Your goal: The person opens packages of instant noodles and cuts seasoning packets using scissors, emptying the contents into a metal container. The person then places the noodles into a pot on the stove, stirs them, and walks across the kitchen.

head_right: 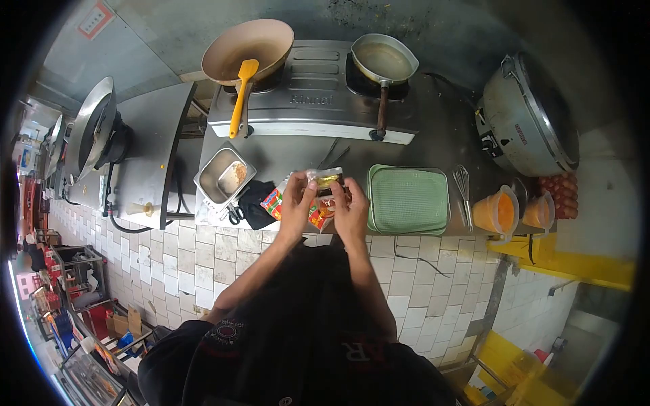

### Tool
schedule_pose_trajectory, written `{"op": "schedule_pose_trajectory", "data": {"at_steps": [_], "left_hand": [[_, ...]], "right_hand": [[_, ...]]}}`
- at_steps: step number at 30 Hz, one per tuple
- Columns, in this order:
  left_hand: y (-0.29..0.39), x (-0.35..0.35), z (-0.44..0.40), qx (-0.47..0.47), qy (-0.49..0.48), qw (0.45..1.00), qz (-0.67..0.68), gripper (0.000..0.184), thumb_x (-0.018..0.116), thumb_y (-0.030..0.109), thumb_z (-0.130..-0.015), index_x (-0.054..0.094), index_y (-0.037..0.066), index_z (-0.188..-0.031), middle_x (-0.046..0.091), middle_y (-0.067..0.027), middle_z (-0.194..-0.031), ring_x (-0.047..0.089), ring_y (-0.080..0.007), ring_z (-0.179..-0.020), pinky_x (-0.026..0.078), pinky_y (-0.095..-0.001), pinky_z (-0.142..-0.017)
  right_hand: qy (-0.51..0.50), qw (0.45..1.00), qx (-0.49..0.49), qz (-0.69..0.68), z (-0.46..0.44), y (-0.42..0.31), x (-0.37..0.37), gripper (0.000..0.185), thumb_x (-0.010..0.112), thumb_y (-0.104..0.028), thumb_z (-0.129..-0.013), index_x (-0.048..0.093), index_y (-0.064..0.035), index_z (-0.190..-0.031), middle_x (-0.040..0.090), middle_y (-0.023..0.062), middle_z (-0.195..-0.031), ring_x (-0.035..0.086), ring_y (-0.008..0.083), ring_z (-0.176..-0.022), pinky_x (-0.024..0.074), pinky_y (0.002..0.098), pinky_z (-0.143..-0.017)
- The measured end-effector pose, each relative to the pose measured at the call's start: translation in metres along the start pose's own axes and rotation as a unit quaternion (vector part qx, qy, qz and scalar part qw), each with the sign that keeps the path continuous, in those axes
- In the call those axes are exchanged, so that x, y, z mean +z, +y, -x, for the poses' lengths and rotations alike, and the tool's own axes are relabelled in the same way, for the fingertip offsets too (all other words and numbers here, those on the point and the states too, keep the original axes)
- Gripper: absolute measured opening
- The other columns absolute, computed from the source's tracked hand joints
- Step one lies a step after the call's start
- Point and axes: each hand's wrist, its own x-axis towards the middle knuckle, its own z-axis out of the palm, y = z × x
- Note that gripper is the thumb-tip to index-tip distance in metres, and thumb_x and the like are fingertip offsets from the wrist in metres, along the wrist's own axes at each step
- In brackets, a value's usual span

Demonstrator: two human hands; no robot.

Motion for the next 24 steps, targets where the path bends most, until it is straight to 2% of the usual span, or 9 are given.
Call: {"op": "schedule_pose_trajectory", "data": {"at_steps": [2, 3, 7, 9, 14, 17, 19, 22, 24], "left_hand": [[0.018, -0.012, -0.015, -0.09, -0.14, 0.985, 0.038, 0.02, 0.06, 0.017, -0.097, 0.055, 0.003, -0.111, 0.058, -0.0051, -0.103, 0.058, -0.0088, -0.088, 0.052, -0.0227, -0.067], [0.046, -0.013, -0.022, -0.176, -0.2, 0.956, 0.124, 0.023, 0.06, 0.016, -0.097, 0.055, 0.002, -0.114, 0.059, -0.006, -0.102, 0.056, -0.0095, -0.091, 0.049, -0.0251, -0.074], [0.046, -0.008, -0.025, -0.157, -0.204, 0.955, 0.145, 0.02, 0.06, 0.014, -0.097, 0.057, 0.001, -0.111, 0.058, -0.0048, -0.098, 0.054, -0.0087, -0.088, 0.044, -0.0245, -0.079], [0.037, -0.002, -0.023, -0.009, -0.14, 0.988, 0.062, 0.015, 0.059, 0.013, -0.098, 0.06, 0.0, -0.105, 0.056, -0.0026, -0.094, 0.053, -0.0064, -0.082, 0.043, -0.0214, -0.074], [0.039, 0.006, -0.012, -0.08, -0.08, 0.988, 0.105, 0.014, 0.059, 0.013, -0.097, 0.06, 0.0, -0.099, 0.055, -0.0024, -0.088, 0.054, -0.0066, -0.081, 0.044, -0.0213, -0.073], [0.036, 0.009, -0.009, -0.087, -0.061, 0.989, 0.106, 0.012, 0.063, 0.011, -0.094, 0.06, 0.0, -0.099, 0.055, -0.0029, -0.086, 0.055, -0.0081, -0.082, 0.044, -0.0226, -0.073], [0.039, 0.009, -0.008, -0.019, -0.016, 0.996, 0.091, 0.015, 0.069, 0.008, -0.09, 0.06, -0.001, -0.098, 0.055, -0.0037, -0.092, 0.056, -0.0095, -0.085, 0.046, -0.0249, -0.074], [0.046, 0.001, -0.012, 0.067, -0.057, 0.996, 0.033, 0.019, 0.073, 0.004, -0.085, 0.06, -0.002, -0.097, 0.055, -0.0045, -0.099, 0.057, -0.0116, -0.088, 0.048, -0.0265, -0.076], [0.051, -0.003, -0.013, 0.03, -0.081, 0.996, 0.038, 0.016, 0.072, 0.001, -0.085, 0.061, -0.001, -0.097, 0.053, -0.0043, -0.104, 0.056, -0.0116, -0.093, 0.047, -0.0262, -0.081]], "right_hand": [[-0.171, 0.979, -0.017, 0.112, -0.011, -0.009, -0.016, 0.02, 0.066, -0.019, -0.094, 0.059, 0.0001, -0.091, 0.059, 0.0044, -0.071, 0.053, 0.009, -0.061, 0.0424, 0.0264, -0.056], [-0.199, 0.968, -0.08, 0.128, -0.014, -0.026, -0.019, 0.021, 0.068, -0.018, -0.091, 0.06, 0.0006, -0.092, 0.058, 0.0075, -0.069, 0.052, 0.0112, -0.059, 0.0411, 0.0288, -0.054], [-0.19, 0.967, -0.076, 0.154, -0.02, -0.035, -0.02, 0.024, 0.07, -0.022, -0.09, 0.06, -0.0001, -0.092, 0.061, 0.0062, -0.071, 0.054, 0.0102, -0.061, 0.0427, 0.0286, -0.056], [-0.174, 0.98, -0.01, 0.099, -0.016, -0.042, -0.018, 0.022, 0.074, -0.018, -0.087, 0.063, -0.0005, -0.092, 0.062, 0.0021, -0.076, 0.052, 0.0073, -0.063, 0.0419, 0.0254, -0.057], [-0.199, 0.976, 0.035, 0.079, -0.013, -0.04, -0.021, 0.023, 0.075, -0.019, -0.086, 0.065, 0.0008, -0.094, 0.064, 0.0024, -0.073, 0.055, 0.0046, -0.065, 0.0428, 0.0234, -0.058], [-0.188, 0.978, 0.035, 0.079, -0.011, -0.027, -0.022, 0.025, 0.075, -0.022, -0.086, 0.065, 0.0001, -0.093, 0.066, 0.0071, -0.073, 0.063, 0.0105, -0.064, 0.0469, 0.0257, -0.057], [-0.142, 0.98, -0.023, 0.139, -0.008, -0.024, -0.021, 0.025, 0.075, -0.02, -0.085, 0.065, 0.0011, -0.092, 0.067, 0.0124, -0.074, 0.066, 0.0172, -0.064, 0.0487, 0.0287, -0.057], [-0.133, 0.964, -0.077, 0.216, -0.008, -0.044, -0.023, 0.023, 0.074, -0.017, -0.084, 0.065, 0.0018, -0.094, 0.067, 0.0157, -0.077, 0.067, 0.0236, -0.064, 0.0503, 0.032, -0.057], [-0.15, 0.96, -0.082, 0.223, -0.009, -0.049, -0.024, 0.022, 0.074, -0.016, -0.084, 0.065, 0.0018, -0.094, 0.068, 0.0157, -0.078, 0.067, 0.0248, -0.065, 0.0508, 0.0328, -0.058]]}}
